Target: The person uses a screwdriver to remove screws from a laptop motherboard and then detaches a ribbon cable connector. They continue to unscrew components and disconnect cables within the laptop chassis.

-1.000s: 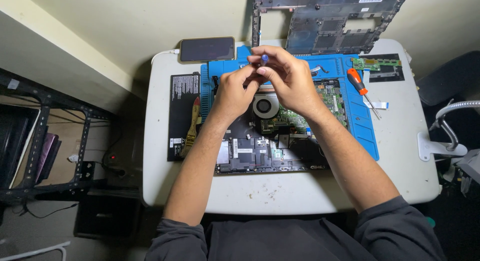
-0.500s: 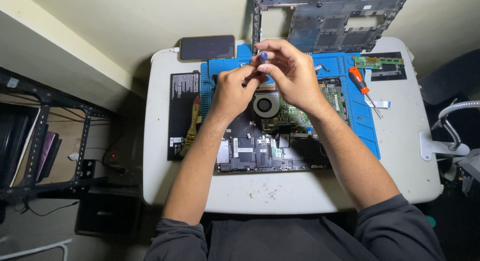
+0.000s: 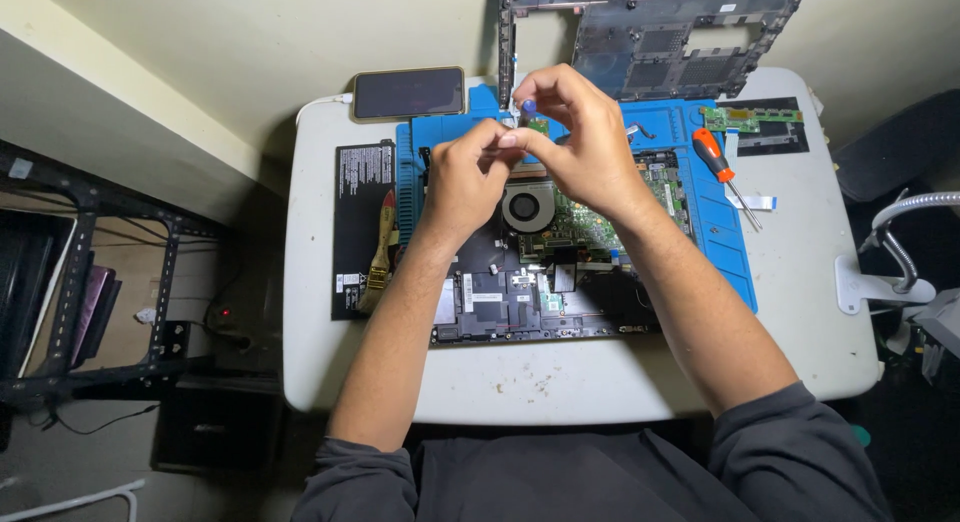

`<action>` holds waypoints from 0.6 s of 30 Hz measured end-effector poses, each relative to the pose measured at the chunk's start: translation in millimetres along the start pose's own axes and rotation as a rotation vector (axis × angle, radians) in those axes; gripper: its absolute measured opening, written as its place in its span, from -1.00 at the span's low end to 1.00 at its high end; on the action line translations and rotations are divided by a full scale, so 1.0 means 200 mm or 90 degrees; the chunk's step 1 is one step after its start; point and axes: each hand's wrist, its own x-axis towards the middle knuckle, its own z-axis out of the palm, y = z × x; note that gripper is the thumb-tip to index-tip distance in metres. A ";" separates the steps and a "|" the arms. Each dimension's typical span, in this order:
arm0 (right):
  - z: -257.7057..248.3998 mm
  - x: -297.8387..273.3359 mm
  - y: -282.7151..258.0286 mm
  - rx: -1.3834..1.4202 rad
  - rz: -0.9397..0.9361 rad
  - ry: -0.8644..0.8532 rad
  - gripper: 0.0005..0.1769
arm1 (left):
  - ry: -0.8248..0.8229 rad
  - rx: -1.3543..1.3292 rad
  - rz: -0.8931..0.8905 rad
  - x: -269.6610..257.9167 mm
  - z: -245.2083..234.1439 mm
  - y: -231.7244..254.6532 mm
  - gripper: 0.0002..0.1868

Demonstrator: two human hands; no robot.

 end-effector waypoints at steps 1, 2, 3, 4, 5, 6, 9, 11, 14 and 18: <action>-0.01 0.00 -0.01 0.002 -0.001 -0.002 -0.67 | 0.001 0.002 -0.001 0.00 -0.01 0.00 -0.89; -0.02 0.00 -0.03 0.084 0.006 -0.058 -0.69 | -0.029 -0.001 -0.010 0.00 -0.02 0.00 -0.96; -0.03 0.00 -0.04 0.167 0.013 -0.115 -0.63 | -0.060 -0.003 -0.018 0.00 -0.02 -0.01 -0.87; -0.03 -0.01 -0.04 0.167 0.015 -0.114 -0.63 | -0.062 -0.004 -0.020 -0.01 -0.03 -0.01 -0.87; -0.03 -0.01 -0.03 0.131 0.020 -0.106 -0.68 | -0.073 0.003 -0.020 -0.02 -0.03 -0.02 -0.92; -0.03 0.00 -0.03 0.093 0.023 -0.099 -0.73 | -0.084 0.009 -0.018 -0.01 -0.04 -0.03 -0.93; -0.01 0.01 -0.02 0.006 -0.011 -0.001 -0.70 | -0.033 0.052 -0.016 -0.02 -0.04 0.02 -0.94; 0.03 0.01 -0.02 0.008 -0.009 0.016 -0.66 | 0.029 0.074 0.004 -0.04 0.01 -0.03 -0.96; 0.04 0.03 -0.01 -0.046 -0.038 0.026 -0.55 | 0.057 0.087 0.004 -0.06 0.04 -0.09 -0.92; -0.01 0.02 -0.08 0.092 0.002 -0.144 -0.60 | -0.090 0.041 -0.097 -0.05 -0.03 -0.06 -0.81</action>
